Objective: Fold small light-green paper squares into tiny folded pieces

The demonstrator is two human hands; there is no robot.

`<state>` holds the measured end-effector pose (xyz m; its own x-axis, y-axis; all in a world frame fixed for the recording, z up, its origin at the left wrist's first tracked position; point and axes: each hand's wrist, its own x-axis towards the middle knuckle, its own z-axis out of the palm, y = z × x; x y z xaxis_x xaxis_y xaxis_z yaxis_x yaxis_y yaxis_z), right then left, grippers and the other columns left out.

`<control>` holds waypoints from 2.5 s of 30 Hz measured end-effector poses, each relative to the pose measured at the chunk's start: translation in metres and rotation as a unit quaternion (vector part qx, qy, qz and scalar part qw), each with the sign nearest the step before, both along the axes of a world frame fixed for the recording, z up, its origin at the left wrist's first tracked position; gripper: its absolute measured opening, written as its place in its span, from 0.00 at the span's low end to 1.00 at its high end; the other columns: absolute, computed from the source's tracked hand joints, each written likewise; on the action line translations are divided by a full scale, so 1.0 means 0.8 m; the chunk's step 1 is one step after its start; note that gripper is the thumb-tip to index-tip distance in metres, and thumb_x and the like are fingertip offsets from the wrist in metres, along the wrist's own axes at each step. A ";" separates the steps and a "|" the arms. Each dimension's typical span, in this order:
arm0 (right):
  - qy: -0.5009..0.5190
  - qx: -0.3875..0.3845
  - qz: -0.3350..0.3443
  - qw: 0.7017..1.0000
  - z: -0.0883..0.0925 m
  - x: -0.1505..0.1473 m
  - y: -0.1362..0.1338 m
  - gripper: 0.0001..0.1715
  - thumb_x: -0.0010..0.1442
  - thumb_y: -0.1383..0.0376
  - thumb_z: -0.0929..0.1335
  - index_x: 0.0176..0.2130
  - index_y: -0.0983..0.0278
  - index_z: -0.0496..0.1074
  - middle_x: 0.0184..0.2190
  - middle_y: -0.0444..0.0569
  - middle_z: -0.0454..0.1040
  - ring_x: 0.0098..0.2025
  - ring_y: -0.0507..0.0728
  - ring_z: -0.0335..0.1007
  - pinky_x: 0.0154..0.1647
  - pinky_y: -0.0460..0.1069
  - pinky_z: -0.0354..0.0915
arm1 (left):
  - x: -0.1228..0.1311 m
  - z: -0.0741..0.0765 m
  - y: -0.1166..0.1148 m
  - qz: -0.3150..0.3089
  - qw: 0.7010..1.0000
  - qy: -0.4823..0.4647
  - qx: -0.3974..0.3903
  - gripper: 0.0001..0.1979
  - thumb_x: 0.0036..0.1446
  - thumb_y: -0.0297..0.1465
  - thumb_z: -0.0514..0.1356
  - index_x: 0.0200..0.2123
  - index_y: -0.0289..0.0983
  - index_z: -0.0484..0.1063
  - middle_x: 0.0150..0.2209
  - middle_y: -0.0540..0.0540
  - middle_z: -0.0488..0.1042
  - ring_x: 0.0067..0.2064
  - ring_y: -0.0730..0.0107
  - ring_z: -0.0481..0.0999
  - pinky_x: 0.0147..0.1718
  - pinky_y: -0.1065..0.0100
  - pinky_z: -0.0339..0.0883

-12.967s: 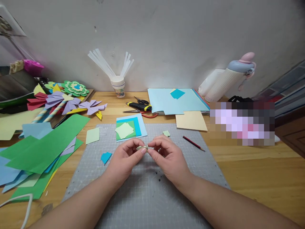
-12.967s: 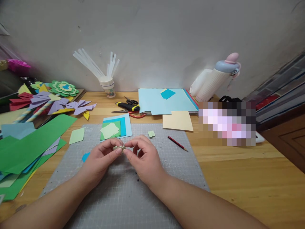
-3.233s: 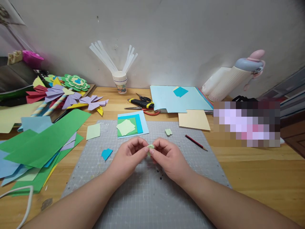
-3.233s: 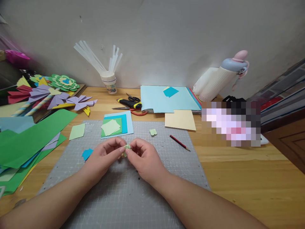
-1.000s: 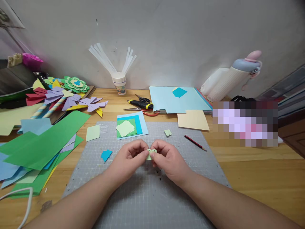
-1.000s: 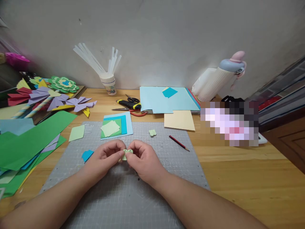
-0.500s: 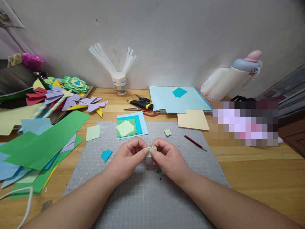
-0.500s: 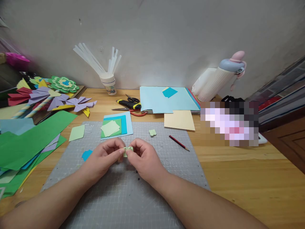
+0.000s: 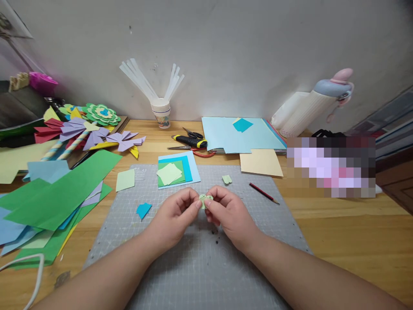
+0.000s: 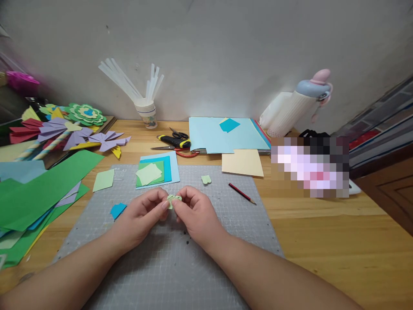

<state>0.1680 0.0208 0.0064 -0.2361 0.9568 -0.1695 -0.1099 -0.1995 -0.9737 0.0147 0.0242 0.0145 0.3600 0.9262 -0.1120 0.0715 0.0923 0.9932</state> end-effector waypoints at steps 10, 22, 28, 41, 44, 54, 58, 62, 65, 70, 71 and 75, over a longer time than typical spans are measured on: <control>0.022 -0.034 0.004 0.999 0.000 -0.002 0.001 0.13 0.54 0.58 0.68 0.27 0.63 0.63 0.19 0.38 0.63 0.20 0.47 0.58 0.20 0.43 0.52 | 0.000 0.000 0.003 -0.001 1.000 -0.015 -0.021 0.12 0.55 0.34 0.58 0.23 0.36 0.61 0.22 0.54 0.62 0.26 0.75 0.63 0.28 0.72 0.57; 0.060 -0.090 0.030 0.994 0.005 -0.001 0.002 0.15 0.53 0.56 0.68 0.26 0.63 0.62 0.18 0.38 0.63 0.19 0.47 0.58 0.19 0.42 0.50 | -0.008 0.001 -0.002 0.026 0.904 0.214 0.370 0.07 0.53 0.23 0.57 0.33 0.41 0.69 0.37 0.47 0.68 0.43 0.65 0.66 0.42 0.66 0.59; 0.097 -0.056 0.021 0.994 -0.006 0.002 0.005 0.17 0.60 0.53 0.61 0.31 0.63 0.63 0.24 0.42 0.65 0.22 0.49 0.62 0.17 0.43 0.49 | -0.007 -0.006 0.002 0.111 0.981 0.074 0.140 0.02 0.55 0.30 0.58 0.30 0.39 0.68 0.30 0.50 0.68 0.32 0.71 0.66 0.32 0.70 0.59; 0.015 -0.006 -0.006 1.000 0.001 0.000 0.001 0.13 0.55 0.57 0.67 0.27 0.63 0.64 0.22 0.40 0.64 0.21 0.47 0.58 0.20 0.43 0.52 | 0.002 -0.005 0.003 0.072 0.989 -0.102 -0.081 0.10 0.49 0.33 0.65 0.30 0.37 0.66 0.25 0.54 0.66 0.27 0.77 0.63 0.27 0.73 0.56; 0.001 0.004 -0.004 1.000 0.003 -0.001 0.000 0.12 0.55 0.58 0.67 0.27 0.63 0.64 0.20 0.39 0.63 0.21 0.47 0.57 0.20 0.43 0.51 | 0.003 -0.003 0.003 0.069 0.992 -0.082 -0.071 0.10 0.49 0.35 0.64 0.31 0.37 0.66 0.26 0.54 0.66 0.27 0.76 0.64 0.28 0.73 0.57; 0.043 -0.008 0.003 0.999 0.001 0.000 0.000 0.11 0.59 0.56 0.63 0.36 0.61 0.64 0.25 0.40 0.66 0.22 0.48 0.61 0.19 0.43 0.52 | 0.001 -0.005 0.003 0.078 0.989 -0.090 -0.092 0.10 0.50 0.34 0.63 0.27 0.37 0.65 0.21 0.55 0.65 0.25 0.77 0.61 0.26 0.73 0.55; 0.055 -0.022 0.002 0.998 -0.002 0.001 0.002 0.11 0.60 0.56 0.63 0.38 0.61 0.63 0.27 0.41 0.66 0.22 0.47 0.61 0.18 0.42 0.50 | -0.002 -0.009 0.006 0.089 0.985 -0.102 -0.103 0.11 0.53 0.35 0.61 0.25 0.37 0.63 0.20 0.54 0.64 0.24 0.77 0.60 0.25 0.73 0.53; 0.033 -0.007 -0.002 0.999 -0.004 0.000 0.003 0.11 0.58 0.57 0.65 0.34 0.62 0.63 0.26 0.41 0.66 0.22 0.47 0.60 0.19 0.43 0.52 | -0.003 -0.011 0.006 0.080 0.990 -0.085 -0.082 0.12 0.53 0.36 0.61 0.24 0.37 0.63 0.20 0.54 0.64 0.24 0.77 0.60 0.25 0.73 0.53; 0.021 0.002 -0.012 1.000 -0.004 -0.002 0.001 0.10 0.57 0.58 0.66 0.32 0.62 0.63 0.23 0.39 0.64 0.21 0.47 0.59 0.19 0.43 0.51 | -0.001 -0.011 0.004 0.073 0.992 -0.072 -0.070 0.11 0.52 0.35 0.62 0.25 0.37 0.63 0.20 0.55 0.63 0.25 0.77 0.60 0.26 0.73 0.53; -0.066 0.068 -0.041 0.995 -0.001 0.008 0.014 0.08 0.57 0.60 0.65 0.30 0.62 0.64 0.21 0.39 0.63 0.22 0.49 0.58 0.22 0.44 0.54 | -0.002 -0.006 0.002 0.127 0.991 -0.030 -0.015 0.07 0.51 0.34 0.61 0.30 0.38 0.67 0.27 0.52 0.66 0.28 0.75 0.63 0.28 0.72 0.57; -0.112 0.108 -0.069 0.985 0.000 0.014 0.021 0.08 0.58 0.60 0.64 0.30 0.62 0.64 0.23 0.40 0.64 0.23 0.50 0.59 0.24 0.45 0.56 | -0.005 -0.005 0.003 0.168 0.986 -0.013 0.014 0.06 0.52 0.34 0.61 0.31 0.38 0.68 0.29 0.52 0.67 0.29 0.74 0.64 0.29 0.72 0.58; -0.346 0.288 -0.168 0.877 -0.007 0.058 0.060 0.06 0.57 0.64 0.62 0.29 0.62 0.66 0.30 0.46 0.67 0.34 0.55 0.64 0.34 0.48 0.60 | -0.024 -0.002 0.017 0.332 0.928 0.098 0.136 0.05 0.53 0.33 0.58 0.33 0.40 0.68 0.32 0.51 0.68 0.29 0.73 0.65 0.28 0.71 0.58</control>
